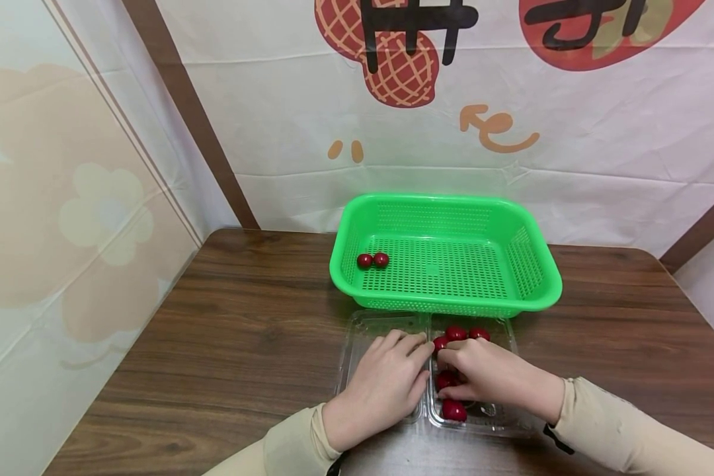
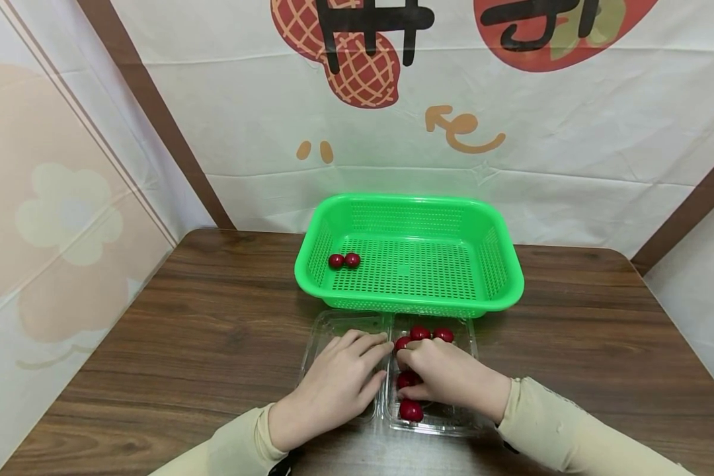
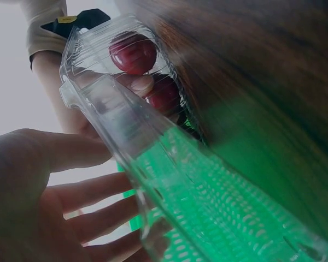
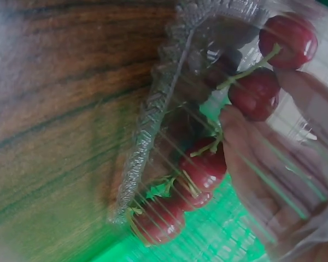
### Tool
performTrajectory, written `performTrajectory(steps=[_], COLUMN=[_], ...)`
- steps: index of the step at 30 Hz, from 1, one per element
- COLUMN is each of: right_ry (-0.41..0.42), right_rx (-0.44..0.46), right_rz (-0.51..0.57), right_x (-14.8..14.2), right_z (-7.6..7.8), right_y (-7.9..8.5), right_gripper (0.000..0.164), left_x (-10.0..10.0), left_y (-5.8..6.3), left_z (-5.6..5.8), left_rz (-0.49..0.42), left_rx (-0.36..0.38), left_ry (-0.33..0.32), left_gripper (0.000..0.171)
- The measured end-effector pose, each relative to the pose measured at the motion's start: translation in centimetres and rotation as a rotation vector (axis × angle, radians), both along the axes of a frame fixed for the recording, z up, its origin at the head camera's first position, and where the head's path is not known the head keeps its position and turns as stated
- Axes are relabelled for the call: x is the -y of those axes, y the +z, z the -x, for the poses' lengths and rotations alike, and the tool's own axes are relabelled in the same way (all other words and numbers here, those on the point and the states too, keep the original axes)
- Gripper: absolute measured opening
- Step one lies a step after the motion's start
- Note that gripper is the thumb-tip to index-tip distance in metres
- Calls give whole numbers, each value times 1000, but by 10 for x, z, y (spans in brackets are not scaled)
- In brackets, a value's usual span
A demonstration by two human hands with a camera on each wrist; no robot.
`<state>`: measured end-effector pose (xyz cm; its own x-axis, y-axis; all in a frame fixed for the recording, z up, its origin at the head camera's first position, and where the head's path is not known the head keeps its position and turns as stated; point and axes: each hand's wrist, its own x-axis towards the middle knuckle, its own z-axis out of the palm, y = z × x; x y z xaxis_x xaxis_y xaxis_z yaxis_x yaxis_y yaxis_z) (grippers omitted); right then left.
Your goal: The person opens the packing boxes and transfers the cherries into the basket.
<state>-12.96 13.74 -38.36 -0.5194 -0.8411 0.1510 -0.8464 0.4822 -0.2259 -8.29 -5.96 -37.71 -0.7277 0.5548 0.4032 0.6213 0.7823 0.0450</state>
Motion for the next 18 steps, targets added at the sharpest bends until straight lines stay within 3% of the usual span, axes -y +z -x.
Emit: performTrajectory(steps=[18], right_ry=[6], right_rx=[-13], right_rz=[19], right_x=[-3], right_z=[-1], right_y=[-1], right_gripper=[21], left_x=[0], left_y=[0], left_z=[-2], left_rz=[5], left_rx=[18], left_ry=[6], left_gripper=[33])
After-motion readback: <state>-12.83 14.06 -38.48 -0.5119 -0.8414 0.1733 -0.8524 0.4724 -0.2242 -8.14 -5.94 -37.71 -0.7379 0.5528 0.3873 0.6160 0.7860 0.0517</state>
